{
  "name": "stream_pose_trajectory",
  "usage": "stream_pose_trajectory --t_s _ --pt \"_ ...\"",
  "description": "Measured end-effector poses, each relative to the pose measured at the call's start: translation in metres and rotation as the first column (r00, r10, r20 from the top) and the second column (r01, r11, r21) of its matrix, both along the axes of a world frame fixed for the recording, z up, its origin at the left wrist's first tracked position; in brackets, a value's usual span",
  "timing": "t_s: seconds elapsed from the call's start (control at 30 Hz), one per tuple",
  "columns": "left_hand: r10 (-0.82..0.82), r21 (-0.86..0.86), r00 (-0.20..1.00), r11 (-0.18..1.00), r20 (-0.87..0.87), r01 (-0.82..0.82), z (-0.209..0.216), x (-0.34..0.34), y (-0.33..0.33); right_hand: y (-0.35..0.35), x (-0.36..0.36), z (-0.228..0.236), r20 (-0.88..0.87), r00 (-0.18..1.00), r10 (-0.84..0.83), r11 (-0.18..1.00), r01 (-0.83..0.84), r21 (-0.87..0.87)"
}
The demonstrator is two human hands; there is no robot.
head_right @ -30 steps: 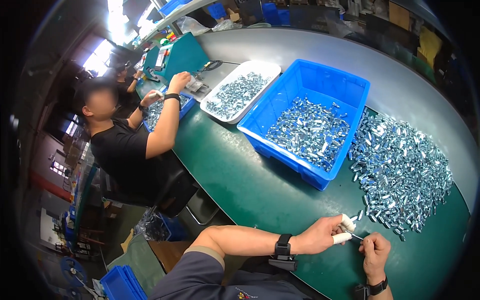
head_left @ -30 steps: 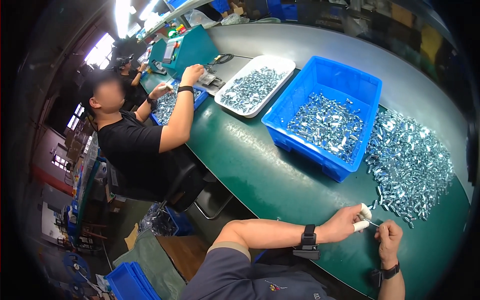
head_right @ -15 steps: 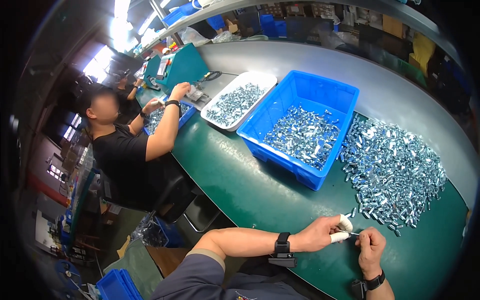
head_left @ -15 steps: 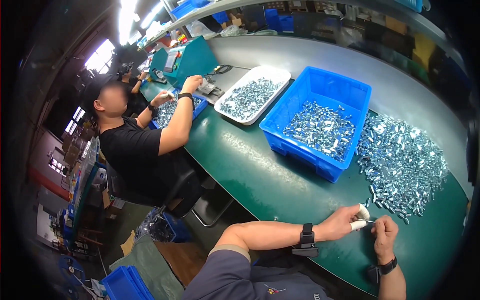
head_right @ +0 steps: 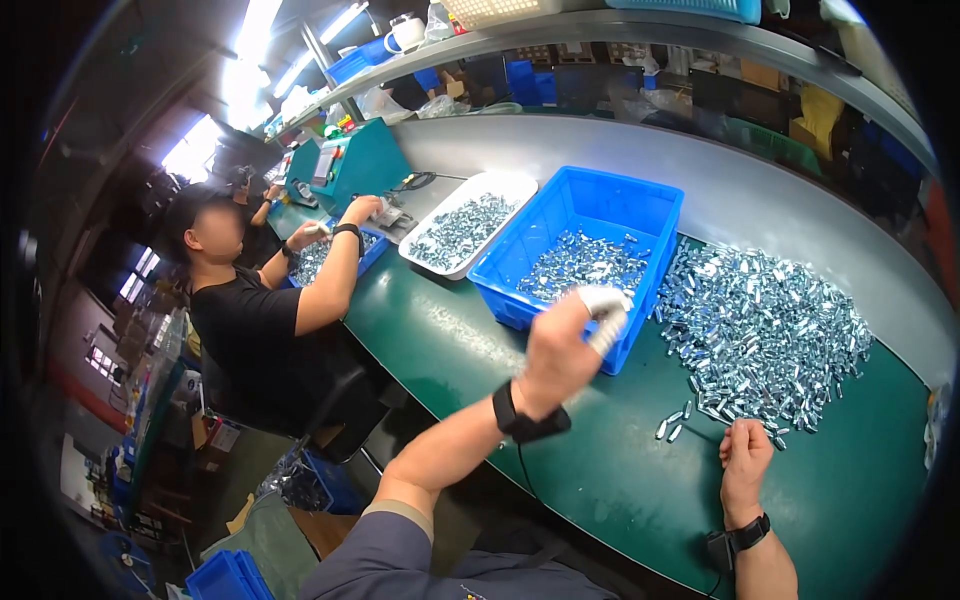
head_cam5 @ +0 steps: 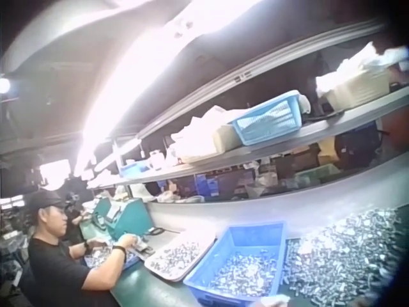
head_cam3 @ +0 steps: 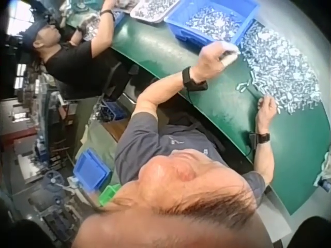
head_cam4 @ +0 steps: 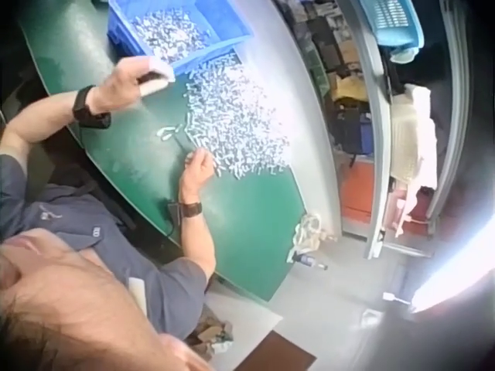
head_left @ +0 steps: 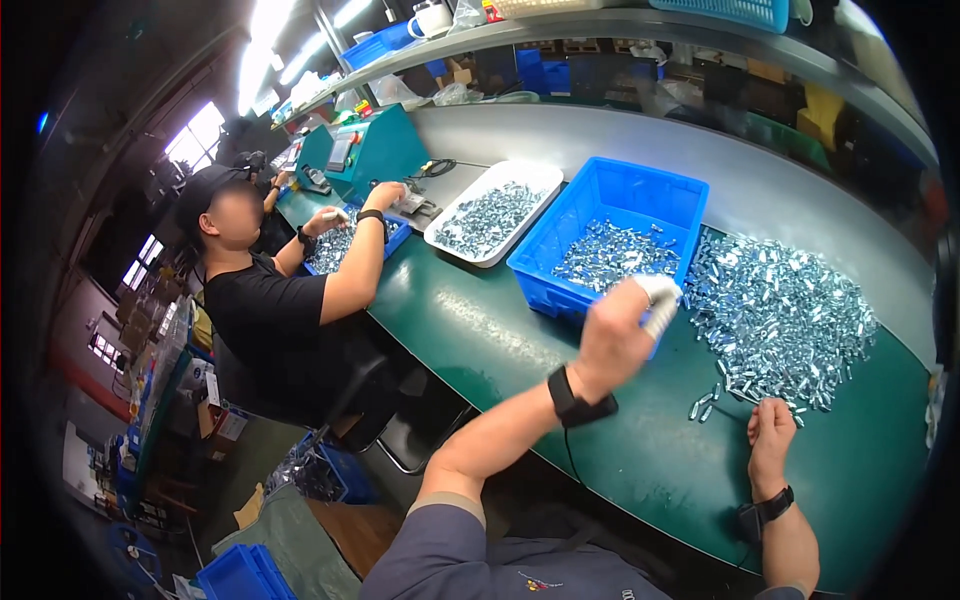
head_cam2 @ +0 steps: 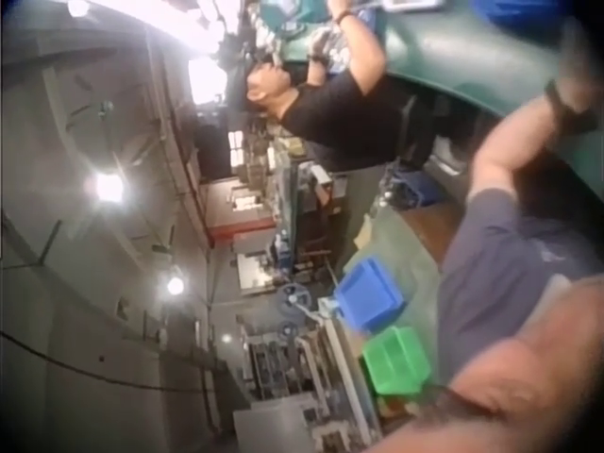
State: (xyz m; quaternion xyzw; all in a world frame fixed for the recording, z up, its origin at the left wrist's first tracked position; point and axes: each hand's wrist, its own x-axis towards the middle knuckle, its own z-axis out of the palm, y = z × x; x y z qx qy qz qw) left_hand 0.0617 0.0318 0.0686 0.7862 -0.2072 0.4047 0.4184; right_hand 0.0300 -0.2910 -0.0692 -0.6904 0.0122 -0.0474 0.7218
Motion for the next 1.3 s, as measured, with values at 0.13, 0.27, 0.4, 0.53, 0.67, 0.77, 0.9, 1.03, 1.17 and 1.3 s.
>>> stream_pose_trajectory --t_s 0.13,0.27,0.4,0.53,0.67,0.77,0.9,1.03,1.17,1.3 --pt "0.250 0.186 0.944 0.938 0.213 -0.291 0.020 0.026 0.010 0.002 0.005 0.003 0.007 1.000 0.014 1.000 -0.014 0.004" --pt "-0.179 0.378 0.969 0.896 -0.170 0.232 -0.030 -0.010 -0.049 0.002 0.001 0.003 -0.012 1.000 -0.004 1.000 0.005 0.012" --pt "-0.236 0.518 0.892 0.744 -0.387 0.421 -0.094 -0.020 -0.066 0.006 0.007 0.013 0.002 1.000 -0.003 1.000 0.003 0.011" --pt "-0.199 0.509 0.872 0.745 -0.447 0.431 -0.101 -0.022 -0.067 0.007 0.002 0.012 -0.014 1.000 0.013 1.000 -0.013 0.012" --pt "-0.215 0.433 0.864 0.795 -0.455 0.426 -0.098 -0.027 -0.067 0.005 -0.005 0.012 -0.022 1.000 0.014 1.000 -0.014 0.010" --pt "-0.294 0.292 0.858 0.852 -0.421 0.435 -0.095 -0.026 -0.069 0.001 -0.012 0.009 -0.042 0.999 -0.024 1.000 0.025 0.003" --pt "-0.349 -0.037 0.794 0.923 -0.499 0.383 -0.088 -0.011 -0.059 -0.001 -0.007 -0.005 0.073 0.996 0.043 0.996 -0.037 -0.078" --pt "-0.416 -0.319 0.579 0.910 -0.701 0.267 -0.080 -0.016 -0.045 0.016 -0.001 0.014 0.063 0.991 0.115 0.991 -0.110 -0.082" --pt "-0.518 -0.434 0.465 0.856 -0.718 0.282 -0.082 -0.014 -0.055 0.015 -0.004 0.032 0.082 0.986 0.146 0.987 -0.140 -0.073" --pt "-0.550 -0.463 0.450 0.835 -0.704 0.297 -0.086 -0.021 -0.060 0.012 -0.010 0.030 0.091 0.978 0.187 0.982 -0.182 -0.052"
